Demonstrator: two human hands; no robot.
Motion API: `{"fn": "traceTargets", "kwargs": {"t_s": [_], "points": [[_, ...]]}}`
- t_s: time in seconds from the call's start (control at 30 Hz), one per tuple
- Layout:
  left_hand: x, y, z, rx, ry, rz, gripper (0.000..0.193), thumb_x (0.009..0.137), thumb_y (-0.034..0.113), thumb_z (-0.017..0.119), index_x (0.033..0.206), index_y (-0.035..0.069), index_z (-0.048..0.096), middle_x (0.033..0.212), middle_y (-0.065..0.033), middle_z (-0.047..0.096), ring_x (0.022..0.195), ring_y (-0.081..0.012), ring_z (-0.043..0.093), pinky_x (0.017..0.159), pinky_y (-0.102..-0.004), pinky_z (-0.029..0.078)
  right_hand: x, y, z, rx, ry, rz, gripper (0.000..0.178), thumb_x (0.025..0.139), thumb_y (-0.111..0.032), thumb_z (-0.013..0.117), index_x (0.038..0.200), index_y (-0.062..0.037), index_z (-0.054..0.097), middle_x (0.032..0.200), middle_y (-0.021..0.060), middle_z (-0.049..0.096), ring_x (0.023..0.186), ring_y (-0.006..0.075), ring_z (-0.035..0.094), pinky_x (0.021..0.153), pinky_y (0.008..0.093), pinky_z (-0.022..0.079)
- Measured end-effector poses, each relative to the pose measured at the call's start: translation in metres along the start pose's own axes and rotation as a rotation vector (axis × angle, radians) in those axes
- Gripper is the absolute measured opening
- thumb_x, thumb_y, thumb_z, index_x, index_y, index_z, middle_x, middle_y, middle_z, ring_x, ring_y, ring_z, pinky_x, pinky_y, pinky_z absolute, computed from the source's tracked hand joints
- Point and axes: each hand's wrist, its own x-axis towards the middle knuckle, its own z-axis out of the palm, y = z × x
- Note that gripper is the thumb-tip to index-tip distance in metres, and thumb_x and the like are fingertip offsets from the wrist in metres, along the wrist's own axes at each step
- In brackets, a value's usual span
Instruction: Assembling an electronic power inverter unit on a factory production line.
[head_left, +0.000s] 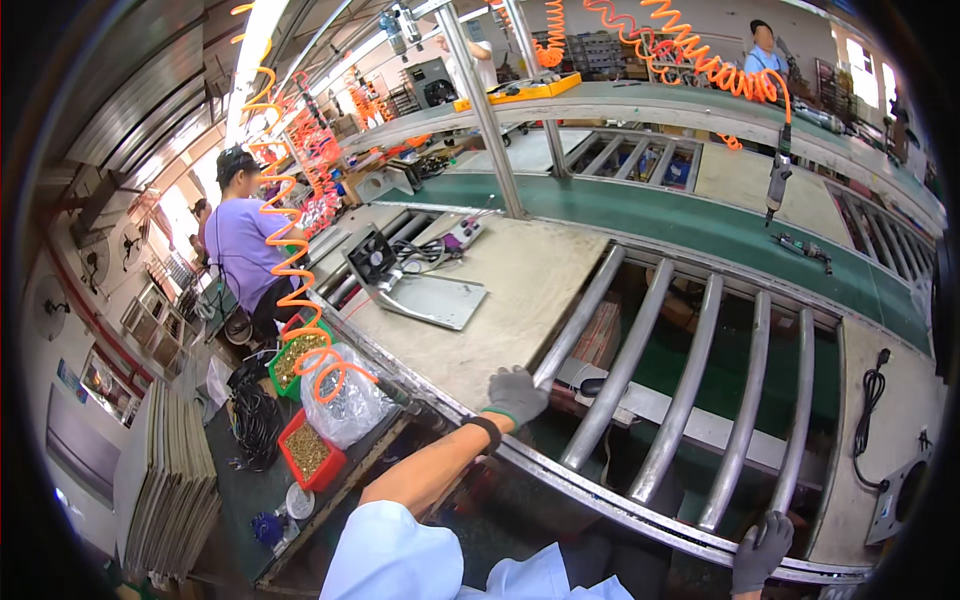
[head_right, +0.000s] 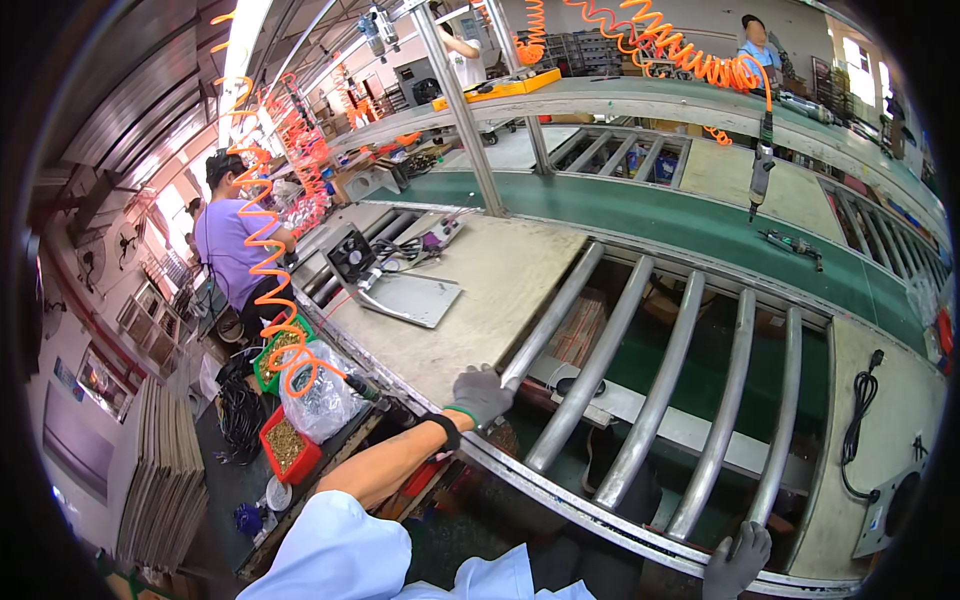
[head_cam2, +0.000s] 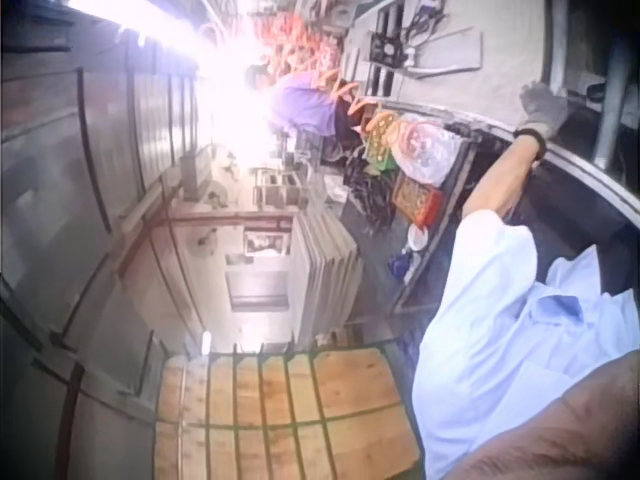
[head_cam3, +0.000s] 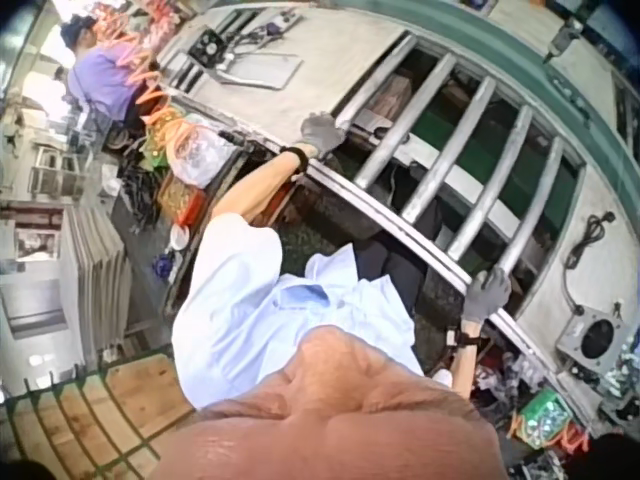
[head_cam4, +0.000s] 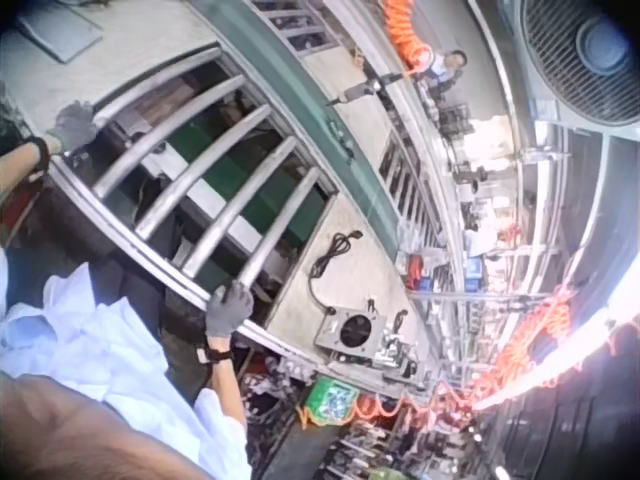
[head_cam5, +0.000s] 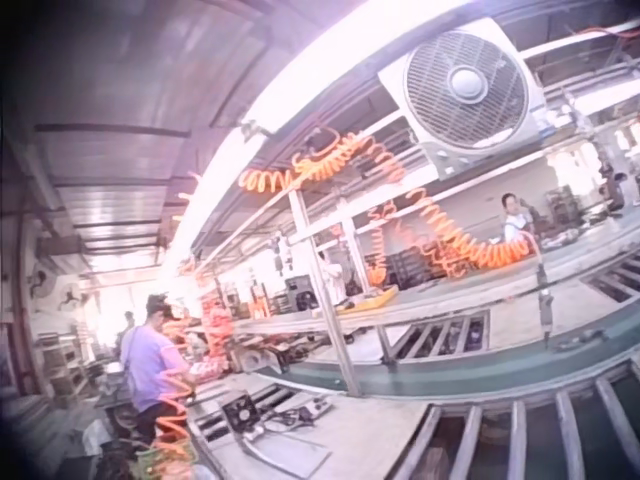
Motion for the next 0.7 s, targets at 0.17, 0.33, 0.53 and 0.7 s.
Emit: {"fn": "traceTargets", "kwargs": {"t_s": [0.17, 0.33, 0.53, 0.7], "points": [[-0.045, 0.058, 0.001, 0.017, -0.016, 0.177, 0.080, 0.100, 0.065, 0.047, 0.125, -0.010, 0.064, 0.119, -0.0262, 0.070, 0.117, -0.0401, 0.067, 0.096, -0.0471, 0.055, 0.006, -0.019, 0.007, 0.072, 0.028, -0.003, 0.045, 0.083, -0.010, 0.066, 0.127, 0.0007, 0.061, 0.135, 0.0231, 0.060, 0.130, 0.0439, 0.051, 0.113, 0.0534, 0.037], [-0.101, 0.129, 0.003, -0.012, 0.003, 0.323, 0.082, 0.099, 0.066, 0.050, 0.127, -0.010, 0.060, 0.117, -0.0242, 0.070, 0.111, -0.0379, 0.068, 0.095, -0.0464, 0.055, 0.043, -0.105, 0.007, 0.343, 0.076, -0.245, 0.036, 0.086, -0.014, 0.068, 0.119, -0.0008, 0.064, 0.124, 0.0222, 0.064, 0.117, 0.0435, 0.058, 0.105, 0.0529, 0.043], [-0.154, 0.189, 0.011, -0.314, -0.010, 0.573, 0.058, 0.097, 0.052, 0.061, 0.116, -0.003, 0.064, 0.107, -0.0208, 0.073, 0.097, -0.0373, 0.073, 0.083, -0.0477, 0.059, 0.087, -0.159, 0.007, 0.619, -0.063, -0.239, 0.022, 0.093, -0.013, 0.065, 0.111, -0.0018, 0.068, 0.111, 0.0175, 0.071, 0.109, 0.0389, 0.065, 0.099, 0.0485, 0.049], [-0.168, 0.160, 0.051, -1.114, 0.154, 0.564, 0.039, 0.092, 0.034, 0.071, 0.115, 0.003, 0.068, 0.100, -0.0183, 0.071, 0.091, -0.0373, 0.072, 0.081, -0.0461, 0.058, 0.077, -0.130, 0.010, 0.371, -0.143, -0.288, 0.023, 0.093, -0.017, 0.066, 0.111, -0.0037, 0.069, 0.113, 0.0165, 0.071, 0.109, 0.0363, 0.066, 0.099, 0.0484, 0.049]]}}
